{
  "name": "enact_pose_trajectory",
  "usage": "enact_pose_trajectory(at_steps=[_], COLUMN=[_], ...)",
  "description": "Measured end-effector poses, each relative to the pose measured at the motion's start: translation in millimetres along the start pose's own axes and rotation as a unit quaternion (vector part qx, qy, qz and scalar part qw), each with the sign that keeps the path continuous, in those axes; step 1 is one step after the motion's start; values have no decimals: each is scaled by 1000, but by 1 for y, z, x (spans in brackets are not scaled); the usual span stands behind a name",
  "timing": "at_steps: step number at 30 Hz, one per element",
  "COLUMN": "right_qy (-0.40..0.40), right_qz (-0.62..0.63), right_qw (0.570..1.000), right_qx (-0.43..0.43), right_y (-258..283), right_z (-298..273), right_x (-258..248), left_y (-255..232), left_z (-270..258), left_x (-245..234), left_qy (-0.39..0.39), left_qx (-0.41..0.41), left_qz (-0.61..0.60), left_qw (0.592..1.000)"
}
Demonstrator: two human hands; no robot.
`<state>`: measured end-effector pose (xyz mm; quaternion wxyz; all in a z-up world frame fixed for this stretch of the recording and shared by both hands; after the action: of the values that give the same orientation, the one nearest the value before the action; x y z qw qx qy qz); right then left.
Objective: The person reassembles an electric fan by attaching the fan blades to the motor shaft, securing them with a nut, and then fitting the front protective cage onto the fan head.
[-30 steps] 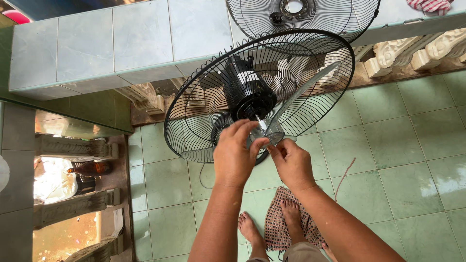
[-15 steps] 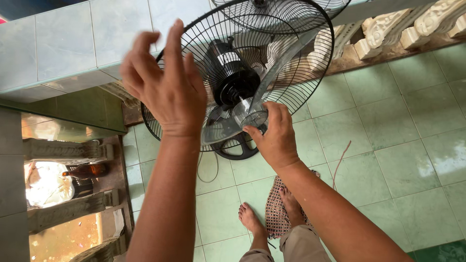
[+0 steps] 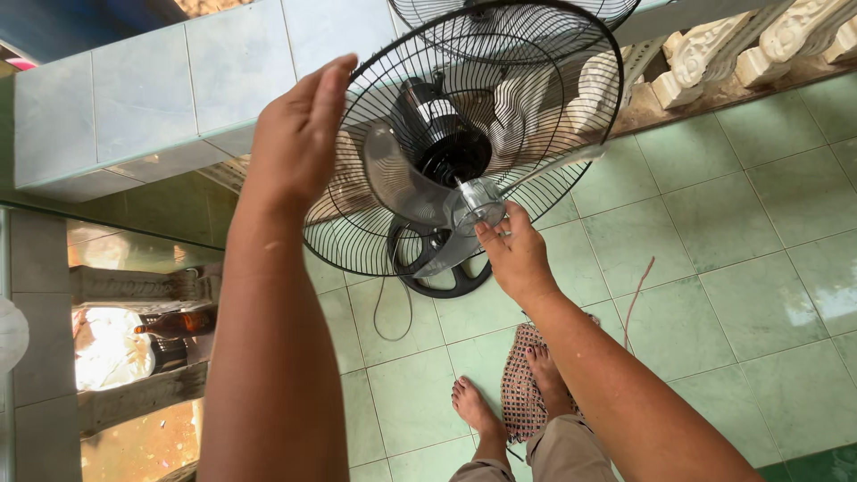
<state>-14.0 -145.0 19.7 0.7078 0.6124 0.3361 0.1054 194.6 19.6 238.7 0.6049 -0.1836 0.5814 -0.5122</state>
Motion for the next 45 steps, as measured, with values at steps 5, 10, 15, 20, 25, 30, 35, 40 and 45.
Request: enact_pose_trajectory(at_steps=[5, 10, 15, 20, 25, 30, 35, 40, 45], right_qy=[-7, 110, 148, -7, -96, -86, -26, 45, 62], right_qz=[-24, 32, -128, -134, -234, -242, -213, -250, -200], right_qw=[997, 985, 981, 953, 893, 911, 966, 960, 970], right_qx=[71, 132, -1, -271, -372, -322, -145, -114, -124], right_y=[-16, -20, 18, 101, 133, 110, 53, 26, 42], right_z=[-11, -36, -51, -57, -38, -19, -9, -17, -30], right_x=[6, 35, 27, -11, -32, -32, -20, -7, -6], left_y=[27, 43, 42, 42, 52, 53, 51, 51, 49], left_z=[-16, -20, -17, -11, -8, -4, -4, -5, -1], left_x=[-18, -14, -7, -5, -6, -5, -4, -4, -3], left_qy=[-17, 11, 36, 55, 66, 59, 60, 60, 69], left_qx=[-42, -95, -119, -112, -142, -125, -121, -156, -160], left_qz=[-105, -93, -87, -105, -81, -85, -66, -57, -43], left_qw=[993, 991, 988, 987, 984, 987, 989, 984, 984])
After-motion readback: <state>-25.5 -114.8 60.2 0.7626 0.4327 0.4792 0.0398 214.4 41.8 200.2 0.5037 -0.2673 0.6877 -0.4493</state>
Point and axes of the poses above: each hand's wrist, its own z-axis towards the middle knuckle, its own x-axis out of the palm, y = z × x, the point moved 8 cm from there along z, towards the middle knuckle, and after that the axes turned 13 degrees about -y, right-handed, at the moved point
